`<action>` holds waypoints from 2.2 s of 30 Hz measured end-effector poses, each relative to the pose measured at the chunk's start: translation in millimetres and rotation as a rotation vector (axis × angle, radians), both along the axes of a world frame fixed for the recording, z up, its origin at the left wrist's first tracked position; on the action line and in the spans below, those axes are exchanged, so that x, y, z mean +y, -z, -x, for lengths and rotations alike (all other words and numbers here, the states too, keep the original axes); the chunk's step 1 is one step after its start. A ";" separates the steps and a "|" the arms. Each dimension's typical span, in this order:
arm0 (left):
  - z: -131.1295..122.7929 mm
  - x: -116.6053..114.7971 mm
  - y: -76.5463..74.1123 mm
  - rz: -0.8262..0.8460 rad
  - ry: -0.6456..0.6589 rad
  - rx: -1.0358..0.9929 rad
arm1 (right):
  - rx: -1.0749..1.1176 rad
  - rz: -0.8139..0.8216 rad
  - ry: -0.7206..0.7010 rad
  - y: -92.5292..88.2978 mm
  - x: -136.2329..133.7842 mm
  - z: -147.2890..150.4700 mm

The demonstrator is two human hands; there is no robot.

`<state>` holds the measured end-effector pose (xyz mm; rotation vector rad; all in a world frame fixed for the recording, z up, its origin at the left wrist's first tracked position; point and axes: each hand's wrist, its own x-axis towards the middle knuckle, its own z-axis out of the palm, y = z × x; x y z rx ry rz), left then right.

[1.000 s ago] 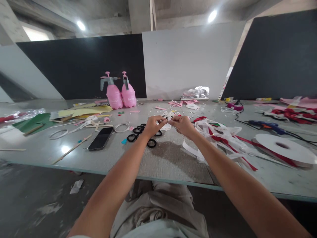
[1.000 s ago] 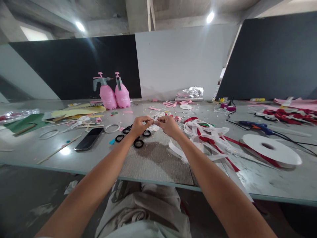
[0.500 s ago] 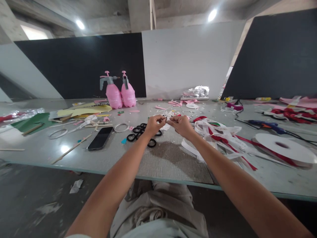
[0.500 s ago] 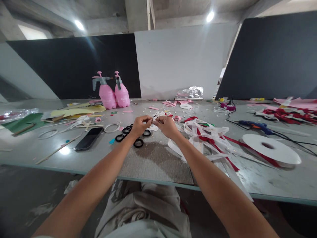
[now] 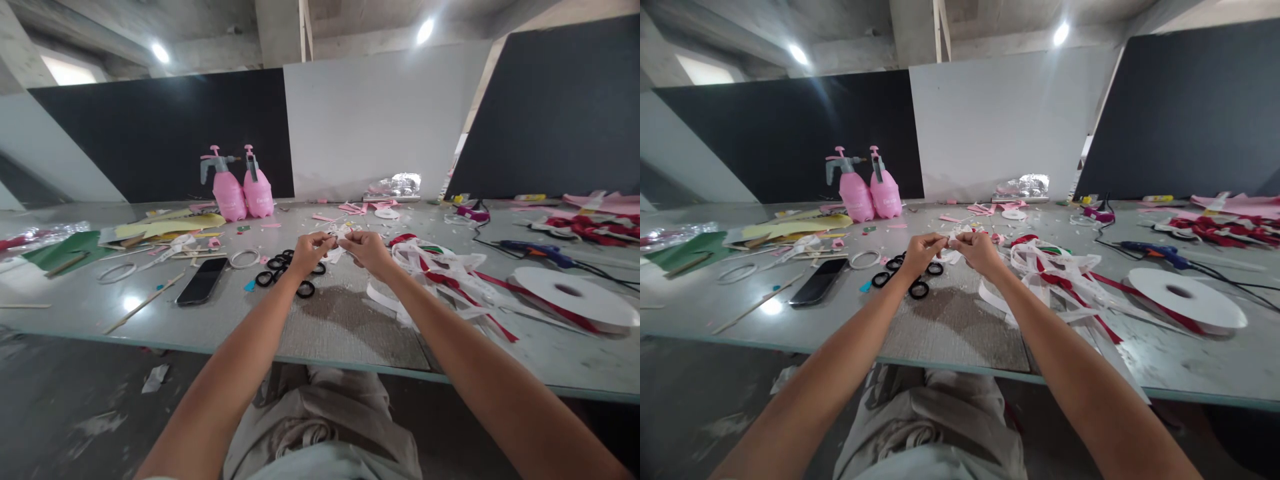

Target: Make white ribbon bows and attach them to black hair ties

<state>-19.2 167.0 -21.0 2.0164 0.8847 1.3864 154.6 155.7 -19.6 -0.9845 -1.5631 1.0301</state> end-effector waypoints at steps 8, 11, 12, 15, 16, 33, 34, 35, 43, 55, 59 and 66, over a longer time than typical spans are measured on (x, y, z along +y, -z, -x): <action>-0.6 4.1 4.4 -0.007 -0.038 0.052 | 0.023 0.006 -0.083 1.0 -1.9 -1.4; -1.5 4.8 5.1 0.006 -0.014 0.045 | 0.026 0.016 -0.082 1.2 -2.4 -0.1; -1.7 4.5 4.8 0.014 -0.006 0.041 | 0.033 0.024 -0.078 1.0 -2.3 0.3; -1.7 2.6 2.9 0.013 0.005 0.025 | 0.064 0.036 -0.061 -0.3 -1.5 0.2; -1.6 1.9 2.1 0.008 0.007 0.021 | 0.073 0.039 -0.058 -0.8 -1.2 -0.2; 2.4 2.2 -1.7 0.051 0.080 0.071 | 0.111 0.122 -0.128 -6.1 -3.8 -5.8; 2.2 2.3 -1.8 0.054 0.082 0.074 | 0.108 0.122 -0.127 -5.5 -3.4 -5.7; 1.9 2.5 -1.7 0.057 0.077 0.072 | 0.105 0.120 -0.124 -4.7 -2.9 -5.4; -0.6 6.3 5.3 0.081 0.009 0.030 | 0.080 0.078 -0.086 3.8 0.1 -0.5; -3.4 7.9 10.1 0.108 -0.026 0.005 | 0.006 0.022 -0.039 7.8 0.4 2.2; -4.1 12.3 14.9 0.156 0.064 -0.086 | 0.019 0.025 -0.035 5.5 0.3 1.8; -6.9 12.6 15.1 0.219 0.118 -0.133 | 0.072 0.047 -0.063 0.6 -1.5 0.5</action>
